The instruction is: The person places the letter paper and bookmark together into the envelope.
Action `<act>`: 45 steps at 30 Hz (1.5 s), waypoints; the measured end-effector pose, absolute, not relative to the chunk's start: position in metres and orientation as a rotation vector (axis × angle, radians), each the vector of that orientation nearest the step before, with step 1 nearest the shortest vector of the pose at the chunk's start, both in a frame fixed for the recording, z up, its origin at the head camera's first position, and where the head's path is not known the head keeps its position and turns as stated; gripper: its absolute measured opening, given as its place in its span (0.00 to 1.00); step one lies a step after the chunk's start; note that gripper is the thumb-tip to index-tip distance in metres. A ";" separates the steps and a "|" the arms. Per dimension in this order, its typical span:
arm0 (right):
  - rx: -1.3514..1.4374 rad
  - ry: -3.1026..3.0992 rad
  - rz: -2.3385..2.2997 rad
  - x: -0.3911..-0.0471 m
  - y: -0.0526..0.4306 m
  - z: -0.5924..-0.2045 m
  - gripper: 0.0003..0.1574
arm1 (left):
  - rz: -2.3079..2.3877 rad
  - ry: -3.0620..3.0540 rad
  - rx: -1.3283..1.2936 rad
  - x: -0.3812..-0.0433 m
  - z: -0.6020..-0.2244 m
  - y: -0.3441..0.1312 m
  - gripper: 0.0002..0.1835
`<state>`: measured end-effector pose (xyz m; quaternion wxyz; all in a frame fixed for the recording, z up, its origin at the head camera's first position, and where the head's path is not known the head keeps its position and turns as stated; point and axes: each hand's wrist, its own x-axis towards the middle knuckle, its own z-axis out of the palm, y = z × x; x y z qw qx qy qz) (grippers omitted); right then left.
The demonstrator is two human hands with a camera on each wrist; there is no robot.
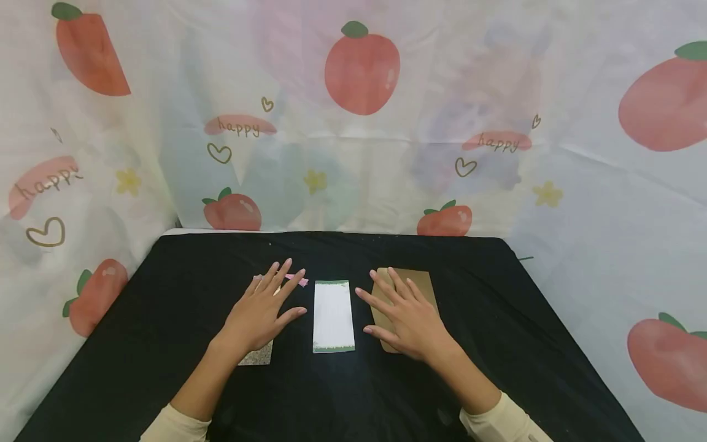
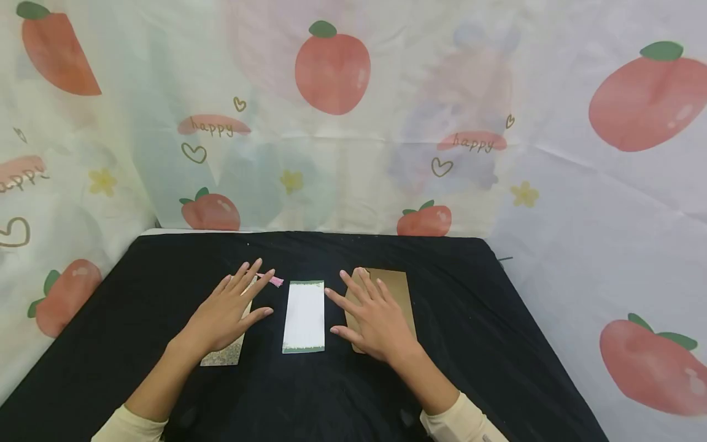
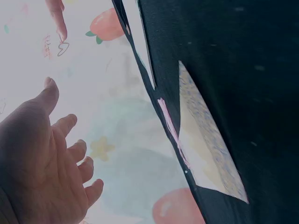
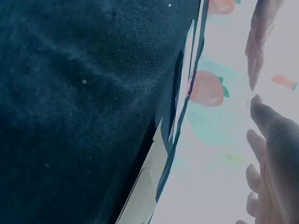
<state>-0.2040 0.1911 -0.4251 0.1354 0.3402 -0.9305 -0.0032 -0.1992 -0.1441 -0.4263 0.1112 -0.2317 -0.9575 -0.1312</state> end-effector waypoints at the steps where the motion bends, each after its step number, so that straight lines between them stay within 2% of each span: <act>1: 0.980 -2.697 -0.006 -0.204 0.192 -0.425 0.45 | -0.391 -2.818 -0.683 -0.201 -0.426 -0.142 0.41; 14: 0.848 -2.785 0.075 -0.205 0.203 -0.427 0.47 | -0.460 -2.950 -0.747 -0.223 -0.428 -0.112 0.40; 30: 0.675 -2.896 0.027 -0.203 0.212 -0.424 0.41 | -0.395 -2.987 -0.893 -0.229 -0.432 -0.062 0.34; 45: 0.602 -2.998 0.016 -0.202 0.218 -0.420 0.41 | -0.344 -3.088 -0.971 -0.250 -0.440 -0.021 0.35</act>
